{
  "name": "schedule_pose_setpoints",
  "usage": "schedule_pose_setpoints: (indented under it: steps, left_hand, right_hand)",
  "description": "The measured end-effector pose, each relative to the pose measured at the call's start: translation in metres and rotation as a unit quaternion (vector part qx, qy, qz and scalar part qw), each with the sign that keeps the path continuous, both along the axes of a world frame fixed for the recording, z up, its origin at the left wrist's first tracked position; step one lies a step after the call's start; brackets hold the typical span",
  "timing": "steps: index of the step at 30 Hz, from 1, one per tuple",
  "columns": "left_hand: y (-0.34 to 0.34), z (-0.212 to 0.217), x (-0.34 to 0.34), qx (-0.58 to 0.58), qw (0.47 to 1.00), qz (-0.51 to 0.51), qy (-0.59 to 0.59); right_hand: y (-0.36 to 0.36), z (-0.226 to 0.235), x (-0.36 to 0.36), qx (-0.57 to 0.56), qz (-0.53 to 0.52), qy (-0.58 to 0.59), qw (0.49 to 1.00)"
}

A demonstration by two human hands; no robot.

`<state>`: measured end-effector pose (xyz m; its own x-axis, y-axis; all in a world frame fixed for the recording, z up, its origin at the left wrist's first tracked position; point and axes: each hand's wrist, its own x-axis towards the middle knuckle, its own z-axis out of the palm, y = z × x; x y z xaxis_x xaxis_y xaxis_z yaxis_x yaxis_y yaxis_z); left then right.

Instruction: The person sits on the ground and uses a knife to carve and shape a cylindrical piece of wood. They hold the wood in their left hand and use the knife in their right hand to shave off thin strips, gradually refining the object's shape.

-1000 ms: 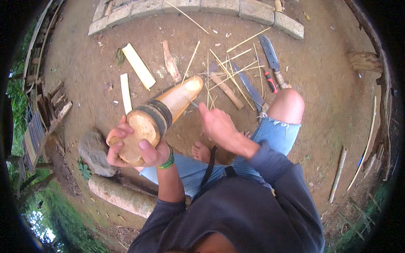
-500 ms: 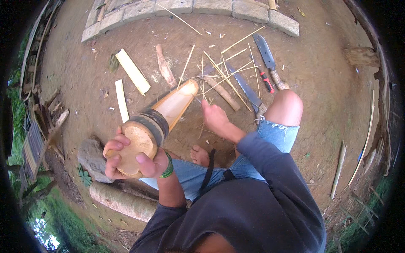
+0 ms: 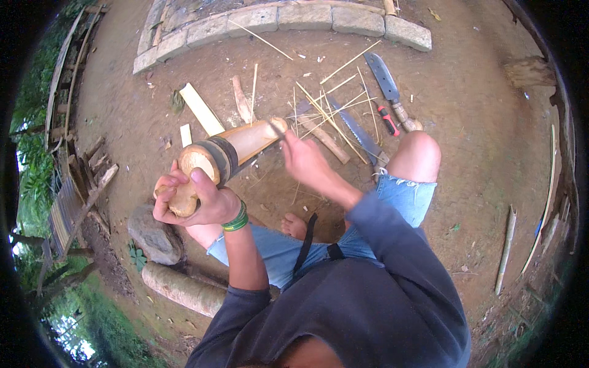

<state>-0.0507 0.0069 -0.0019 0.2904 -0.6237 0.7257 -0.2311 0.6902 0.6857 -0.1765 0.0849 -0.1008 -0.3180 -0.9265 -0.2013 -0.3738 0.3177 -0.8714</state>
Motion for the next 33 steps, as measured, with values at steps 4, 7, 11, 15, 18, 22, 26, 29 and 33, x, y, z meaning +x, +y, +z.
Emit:
schedule_pose_setpoints:
  steps: [4, 7, 11, 15, 18, 22, 26, 29, 33]
  left_hand:
    - [0.01, 0.003, 0.0, -0.019, 0.999, -0.021, -0.043]
    - [0.015, 0.007, -0.004, -0.011, 1.0, -0.008, -0.016]
    - [0.012, 0.007, 0.008, 0.004, 0.999, -0.02, 0.032]
    - [0.025, 0.003, 0.016, -0.01, 0.998, -0.054, 0.002]
    - [0.028, 0.007, 0.008, 0.011, 0.998, -0.061, 0.003]
    - [0.019, 0.006, 0.01, -0.004, 0.998, -0.056, -0.007]
    - [0.014, 0.003, 0.02, 0.008, 0.999, -0.042, -0.012]
    - [0.016, 0.005, 0.021, 0.006, 0.999, -0.038, -0.021]
    - [0.016, 0.005, 0.02, -0.003, 0.998, -0.056, -0.003]
  right_hand:
    - [0.038, 0.126, 0.014, -0.014, 0.067, -0.069, 0.995]
    - [0.042, 0.12, 0.018, 0.007, 0.092, -0.01, 0.996]
    - [0.039, 0.092, 0.03, 0.051, 0.129, 0.055, 0.989]
    - [0.027, -0.002, 0.017, 0.114, 0.105, 0.109, 0.982]
    - [0.029, -0.071, 0.011, 0.147, 0.092, 0.119, 0.978]
    - [0.011, -0.121, -0.007, 0.08, 0.087, 0.108, 0.987]
    - [0.007, -0.037, 0.0, 0.049, 0.086, 0.077, 0.992]
    - [0.035, 0.093, 0.02, 0.043, 0.102, -0.004, 0.994]
    - [0.041, 0.106, 0.031, 0.051, 0.126, 0.014, 0.991]
